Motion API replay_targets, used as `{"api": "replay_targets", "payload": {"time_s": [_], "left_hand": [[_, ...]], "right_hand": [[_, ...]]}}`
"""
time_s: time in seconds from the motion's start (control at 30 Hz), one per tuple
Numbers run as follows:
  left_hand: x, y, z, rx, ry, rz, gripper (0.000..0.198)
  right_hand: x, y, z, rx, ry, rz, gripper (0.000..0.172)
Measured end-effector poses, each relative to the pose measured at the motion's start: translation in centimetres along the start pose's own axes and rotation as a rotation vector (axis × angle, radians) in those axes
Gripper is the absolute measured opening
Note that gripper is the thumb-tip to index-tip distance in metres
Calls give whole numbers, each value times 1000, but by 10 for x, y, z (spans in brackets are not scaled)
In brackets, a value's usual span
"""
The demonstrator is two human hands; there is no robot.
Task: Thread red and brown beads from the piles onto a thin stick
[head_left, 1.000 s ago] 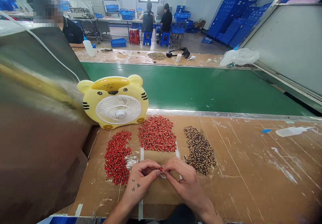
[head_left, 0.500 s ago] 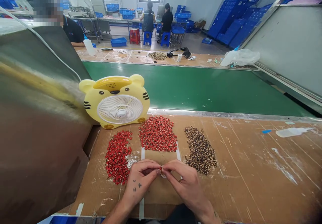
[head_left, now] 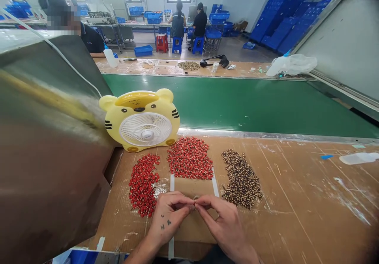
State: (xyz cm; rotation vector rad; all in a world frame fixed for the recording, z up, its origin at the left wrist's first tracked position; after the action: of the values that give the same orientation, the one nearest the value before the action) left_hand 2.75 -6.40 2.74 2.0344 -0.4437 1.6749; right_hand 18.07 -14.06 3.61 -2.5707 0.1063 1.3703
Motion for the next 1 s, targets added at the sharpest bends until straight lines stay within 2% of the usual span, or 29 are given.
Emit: {"api": "replay_targets", "payload": {"time_s": [0.13, 0.2, 0.3, 0.4, 0.47, 0.63, 0.73, 0.87, 1.0], "left_hand": [[2, -9, -1, -26, 1, 9, 15], [-1, -19, -8, -10, -29, 7, 16], [-4, -41, -31, 85, -150, 14, 17], [-5, -66, -59, 182, -407, 67, 21], [-5, -80, -68, 140, -633, 134, 24], [-10, -101, -63, 28, -733, 206, 31], [-10, -99, -66, 40, -742, 256, 33], [-9, -78, -87, 103, -787, 299, 30], [-11, -55, -101, -69, -969, 233, 26]], "right_hand": [[1, -7, 4, -8, 21, -3, 11], [3, -10, 2, 1, 45, 8, 12], [9, -11, -9, 40, 90, 23, 18], [17, -8, -24, 63, 113, 38, 18], [23, -4, -30, 58, 115, 47, 18], [31, 3, -31, 46, 83, 71, 20], [34, 5, -30, 44, 64, 85, 22], [37, 2, -29, -15, 62, 85, 16], [38, -5, -22, -116, 52, 75, 13]]}}
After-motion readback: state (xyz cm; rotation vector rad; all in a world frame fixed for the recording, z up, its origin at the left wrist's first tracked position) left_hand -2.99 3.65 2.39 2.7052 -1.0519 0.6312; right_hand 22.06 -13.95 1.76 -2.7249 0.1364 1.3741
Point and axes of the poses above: each hand's wrist, its own y-axis away from the middle knuckle, its own z-axis out of the palm, x = y × z, the point moved 2 cm from there along -y, towards the middle knuckle, and after that the axes turned 1 degree about -z, right-handed, at the moved point
